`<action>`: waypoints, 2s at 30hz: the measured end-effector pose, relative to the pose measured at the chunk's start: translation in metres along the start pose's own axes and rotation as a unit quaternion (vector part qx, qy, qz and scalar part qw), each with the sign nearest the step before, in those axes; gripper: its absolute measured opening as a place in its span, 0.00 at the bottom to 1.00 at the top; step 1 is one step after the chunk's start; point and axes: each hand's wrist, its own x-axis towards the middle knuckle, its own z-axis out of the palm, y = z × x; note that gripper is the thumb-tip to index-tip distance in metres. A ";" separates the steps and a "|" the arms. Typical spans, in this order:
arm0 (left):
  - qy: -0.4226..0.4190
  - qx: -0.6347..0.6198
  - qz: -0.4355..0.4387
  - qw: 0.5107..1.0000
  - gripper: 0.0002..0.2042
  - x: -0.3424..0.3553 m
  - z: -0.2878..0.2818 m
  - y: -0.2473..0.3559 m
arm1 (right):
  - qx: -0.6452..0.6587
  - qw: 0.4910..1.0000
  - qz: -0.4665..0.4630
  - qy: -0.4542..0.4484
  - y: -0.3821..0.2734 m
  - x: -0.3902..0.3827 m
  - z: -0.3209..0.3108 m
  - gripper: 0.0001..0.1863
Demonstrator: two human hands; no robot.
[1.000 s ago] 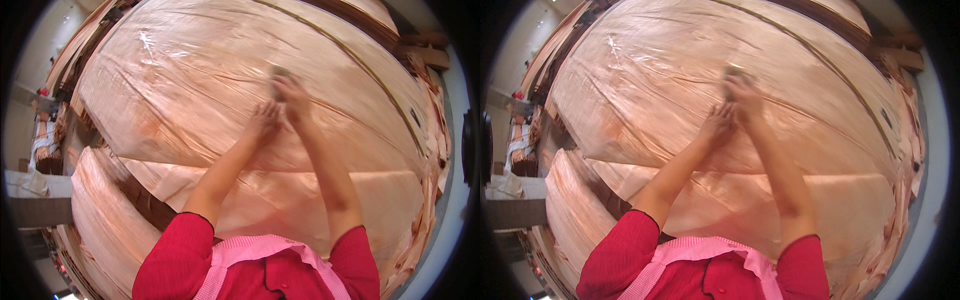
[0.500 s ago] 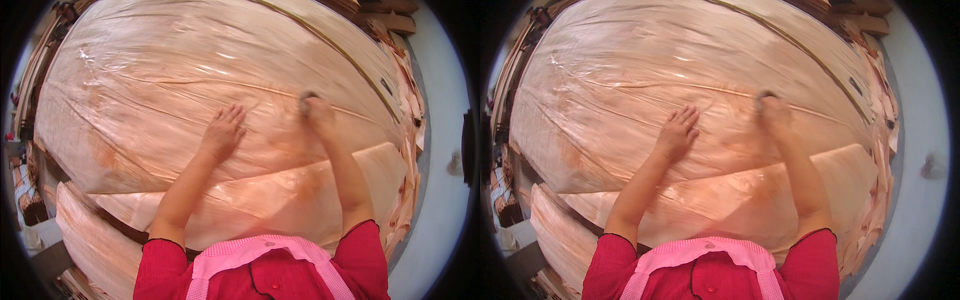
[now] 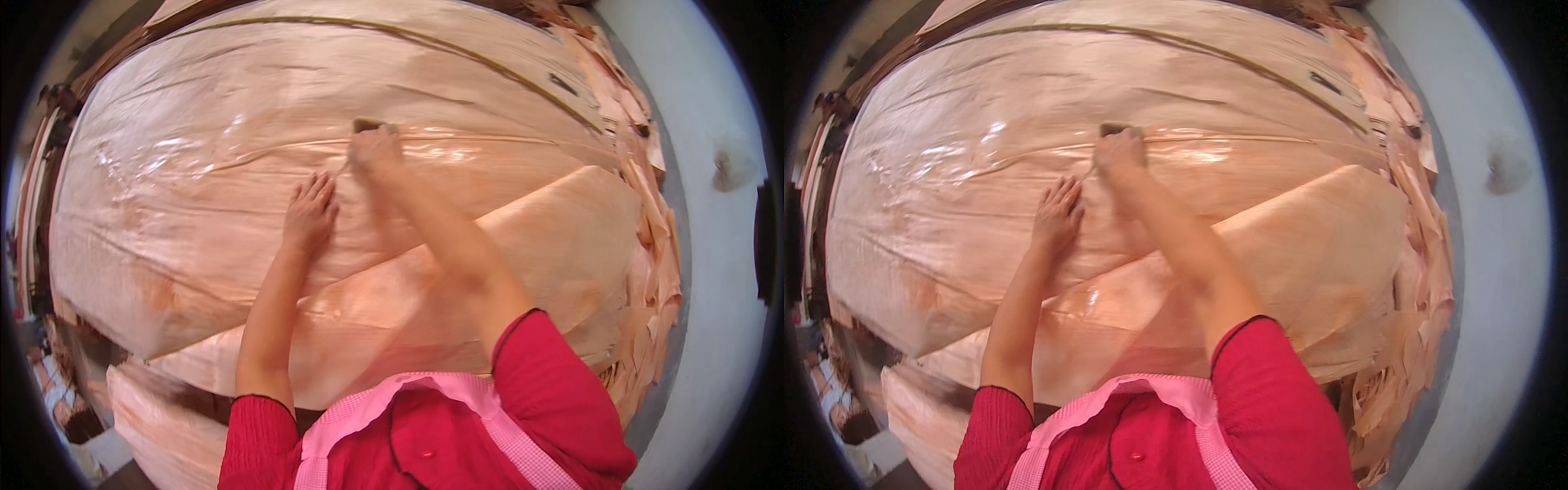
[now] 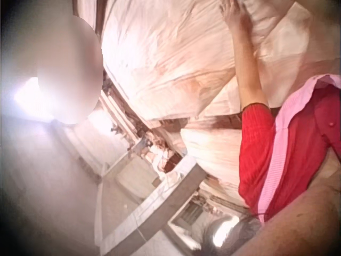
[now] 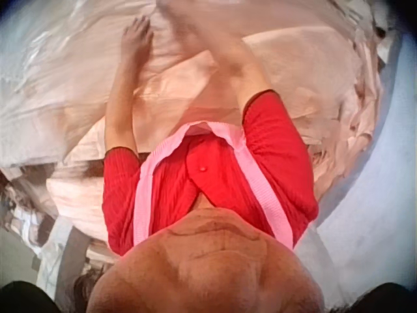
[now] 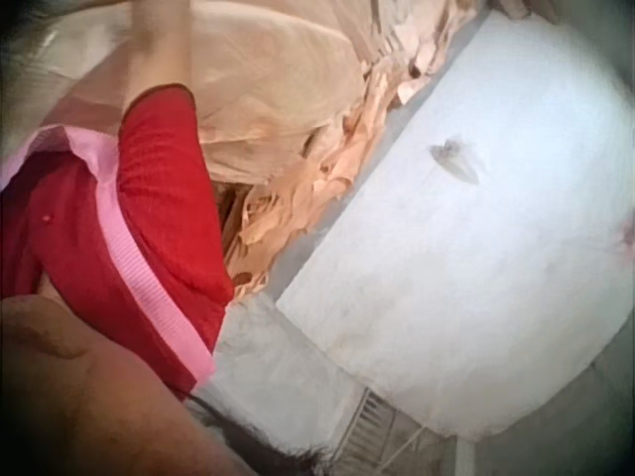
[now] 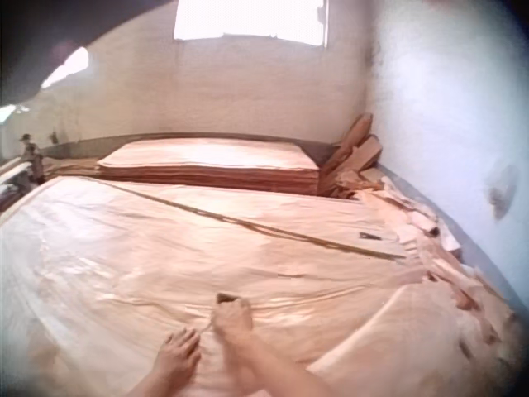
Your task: The person trims and sorts wood veneer sheets using a utility knife and a guide rod, and rubs a section of veneer with a cloth.
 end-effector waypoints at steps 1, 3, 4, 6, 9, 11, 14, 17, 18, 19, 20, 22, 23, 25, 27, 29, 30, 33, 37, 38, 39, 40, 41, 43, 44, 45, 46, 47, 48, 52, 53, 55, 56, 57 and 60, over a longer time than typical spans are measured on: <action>-0.013 -0.013 -0.007 1.000 0.21 0.000 -0.004 -0.004 | 0.013 0.998 -0.053 -0.018 0.004 -0.001 -0.001 0.11; -0.010 -0.037 -0.023 0.999 0.22 0.018 -0.013 -0.011 | 0.053 0.991 -0.111 0.049 0.047 -0.020 0.001 0.11; 0.005 -0.048 -0.041 0.998 0.23 0.033 -0.013 -0.017 | 0.082 0.981 -0.123 0.127 0.063 -0.031 0.014 0.11; 0.029 0.001 -0.087 0.996 0.26 0.045 -0.014 -0.028 | 0.115 0.970 -0.108 0.182 0.078 -0.036 0.036 0.12; -0.047 0.133 -0.148 0.979 0.33 0.049 -0.010 -0.040 | 0.216 0.972 0.023 0.087 0.054 -0.031 0.012 0.13; -0.038 0.123 -0.150 0.980 0.34 0.039 -0.012 -0.044 | 0.201 0.975 -0.006 0.094 0.009 -0.017 -0.023 0.14; -0.004 0.113 -0.117 0.987 0.33 0.050 0.008 -0.047 | 0.210 0.927 -0.139 0.279 -0.043 0.025 0.017 0.14; -0.069 0.146 -0.141 0.977 0.32 0.046 0.011 -0.045 | 0.236 0.943 -0.207 0.107 -0.061 0.040 0.024 0.16; -0.080 0.131 -0.141 0.978 0.32 0.047 0.005 -0.035 | 0.314 0.940 -0.131 0.002 -0.051 0.047 0.024 0.16; -0.087 0.119 -0.156 0.977 0.32 0.037 0.001 -0.028 | 0.253 0.949 -0.187 0.036 -0.034 0.034 0.017 0.16; -0.090 0.114 -0.180 0.973 0.32 0.024 -0.006 -0.028 | 0.190 0.948 -0.242 0.081 -0.018 0.021 0.008 0.17; -0.043 0.095 -0.151 0.983 0.32 -0.002 -0.010 -0.022 | 0.095 0.947 -0.252 0.175 0.037 -0.007 0.013 0.17; -0.042 0.078 -0.156 0.984 0.32 -0.007 -0.014 -0.022 | 0.091 0.937 -0.265 0.209 0.061 -0.026 0.003 0.17; -0.022 0.058 -0.162 0.985 0.32 -0.008 -0.020 -0.022 | -0.019 0.932 -0.220 0.287 0.139 -0.058 0.017 0.18; -0.009 0.041 -0.140 0.989 0.32 -0.006 -0.020 -0.017 | -0.033 0.961 0.006 0.276 0.261 -0.079 0.060 0.16; -0.012 0.037 -0.156 0.987 0.31 -0.009 -0.021 -0.018 | 0.562 0.685 0.371 0.277 0.272 -0.061 0.055 0.17; -0.011 0.035 -0.161 0.986 0.30 -0.010 -0.024 -0.020 | 0.532 0.746 0.341 0.208 0.265 -0.048 0.053 0.18; -0.012 -0.202 -0.162 0.966 0.28 -0.010 -0.022 -0.042 | 0.391 0.898 0.188 0.076 0.202 -0.025 0.044 0.18; 0.021 -0.041 -0.320 0.946 0.29 -0.061 -0.074 -0.084 | 0.151 0.912 -0.266 0.275 -0.005 -0.014 0.013 0.15; 0.028 0.098 -0.384 0.918 0.30 -0.088 -0.082 -0.097 | 0.158 0.888 -0.329 0.278 -0.067 -0.025 -0.015 0.16; 0.033 0.234 -0.430 0.872 0.32 -0.109 -0.084 -0.107 | 0.172 0.880 -0.356 0.263 -0.108 -0.029 -0.021 0.16; 0.047 0.210 -0.447 0.868 0.32 -0.127 -0.079 -0.119 | 0.174 0.865 -0.376 0.284 -0.137 -0.033 -0.007 0.16; 0.066 0.188 -0.466 0.862 0.33 -0.146 -0.071 -0.134 | 0.216 0.850 -0.426 0.222 -0.164 -0.037 -0.001 0.17; 0.078 0.167 -0.481 0.857 0.34 -0.161 -0.074 -0.133 | 0.171 0.873 -0.428 0.159 -0.187 -0.037 0.040 0.18; 0.067 0.176 -0.475 0.860 0.34 -0.161 -0.080 -0.121 | 0.145 0.903 -0.388 0.110 -0.200 -0.041 0.040 0.19; 0.061 0.186 -0.473 0.859 0.35 -0.161 -0.090 -0.117 | 0.144 0.895 -0.409 0.103 -0.207 -0.037 0.033 0.19; 0.070 0.181 -0.476 0.858 0.35 -0.164 -0.090 -0.121 | 0.137 0.890 -0.426 0.085 -0.200 -0.036 0.026 0.19; 0.072 0.172 -0.478 0.858 0.35 -0.172 -0.081 -0.124 | 0.130 0.887 -0.438 0.060 -0.187 -0.043 0.022 0.20; 0.078 0.168 -0.478 0.858 0.35 -0.178 -0.079 -0.129 | 0.122 0.890 -0.437 0.042 -0.177 -0.054 0.011 0.20; 0.086 0.135 -0.511 0.844 0.37 -0.178 -0.087 -0.121 | 0.116 0.891 -0.426 0.108 -0.071 -0.107 0.020 0.18; 0.075 0.113 -0.525 0.840 0.36 -0.175 -0.089 -0.118 | 0.122 0.886 -0.427 0.137 -0.040 -0.124 0.024 0.18; 0.048 0.082 -0.541 0.836 0.36 -0.168 -0.099 -0.112 | 0.147 0.930 -0.320 0.106 0.036 -0.149 0.039 0.17; 0.054 0.023 -0.542 0.838 0.36 -0.167 -0.100 -0.119 | 0.095 0.936 -0.316 0.126 0.079 -0.153 0.043 0.14; 0.053 -0.033 -0.544 0.837 0.36 -0.173 -0.099 -0.135 | 0.075 0.954 -0.274 0.099 0.109 -0.158 0.040 0.14; 0.101 -0.159 -0.448 0.874 0.35 -0.195 -0.108 -0.139 | 0.759 0.641 0.110 -0.031 0.161 -0.214 0.001 0.21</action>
